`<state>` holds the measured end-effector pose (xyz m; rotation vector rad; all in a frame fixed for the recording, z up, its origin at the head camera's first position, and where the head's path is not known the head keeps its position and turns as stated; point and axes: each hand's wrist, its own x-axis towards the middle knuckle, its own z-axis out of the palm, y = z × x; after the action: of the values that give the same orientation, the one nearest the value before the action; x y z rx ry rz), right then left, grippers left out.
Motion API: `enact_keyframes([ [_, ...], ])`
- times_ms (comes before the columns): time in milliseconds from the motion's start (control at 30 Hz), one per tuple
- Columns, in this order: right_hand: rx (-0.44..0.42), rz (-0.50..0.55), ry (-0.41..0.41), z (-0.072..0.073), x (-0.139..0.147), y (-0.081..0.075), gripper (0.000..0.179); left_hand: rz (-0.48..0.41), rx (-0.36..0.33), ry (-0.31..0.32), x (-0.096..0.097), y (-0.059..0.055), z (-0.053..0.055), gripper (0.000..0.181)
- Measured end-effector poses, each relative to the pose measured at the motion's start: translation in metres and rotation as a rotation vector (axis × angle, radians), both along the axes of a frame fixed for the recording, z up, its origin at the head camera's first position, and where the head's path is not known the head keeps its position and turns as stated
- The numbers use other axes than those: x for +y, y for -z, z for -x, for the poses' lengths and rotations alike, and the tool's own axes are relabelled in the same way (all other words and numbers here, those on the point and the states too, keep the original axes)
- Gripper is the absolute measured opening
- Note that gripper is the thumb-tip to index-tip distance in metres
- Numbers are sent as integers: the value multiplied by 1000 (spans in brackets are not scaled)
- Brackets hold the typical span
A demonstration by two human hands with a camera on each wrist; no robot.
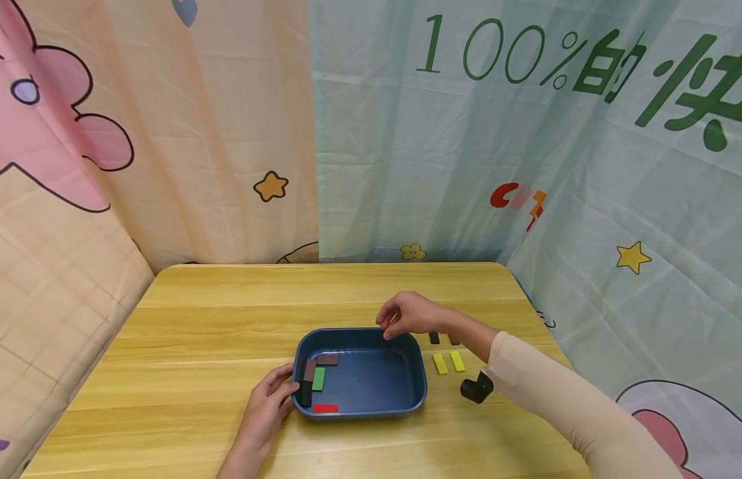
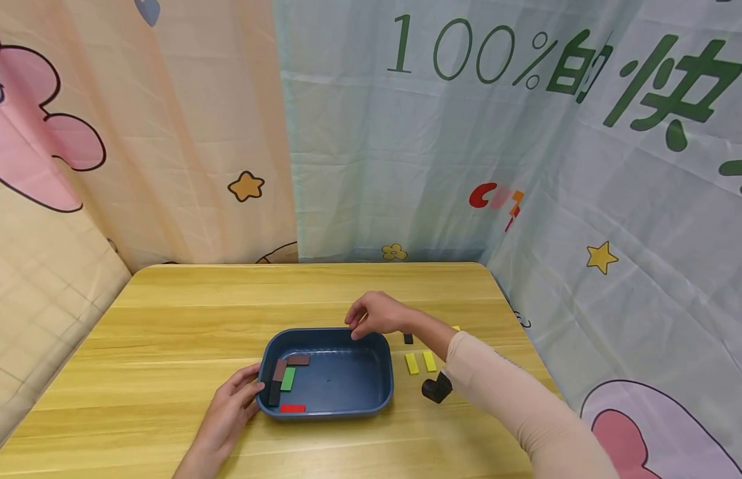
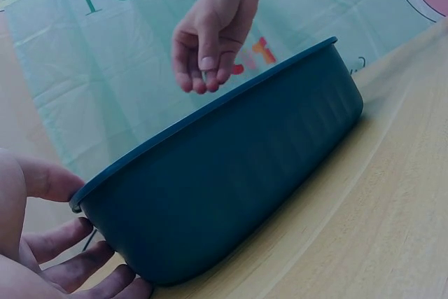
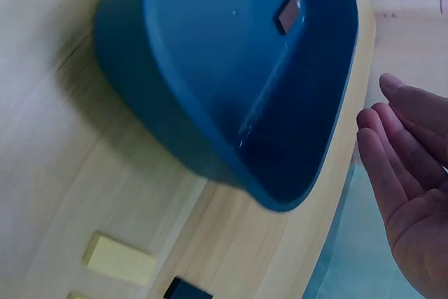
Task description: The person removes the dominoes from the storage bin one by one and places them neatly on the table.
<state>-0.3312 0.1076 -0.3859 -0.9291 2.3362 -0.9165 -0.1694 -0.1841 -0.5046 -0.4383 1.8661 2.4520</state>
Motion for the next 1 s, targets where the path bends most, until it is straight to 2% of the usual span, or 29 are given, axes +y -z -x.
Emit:
enact_keyframes([
  [400,95,-84,-134,1,-57,12,29,2,8,-10,-1,-2,-1,45],
  [567,87,-101,-195,-3,-76,24,31,1,1,-12,-1,-1,-1,43],
  [833,137,-199,-202,-8,-98,42,34,-11,18,-6,-1,2,1,44],
  [1000,213,-249,-239,-12,-104,52,37,-11,15,-8,-1,2,0,44],
])
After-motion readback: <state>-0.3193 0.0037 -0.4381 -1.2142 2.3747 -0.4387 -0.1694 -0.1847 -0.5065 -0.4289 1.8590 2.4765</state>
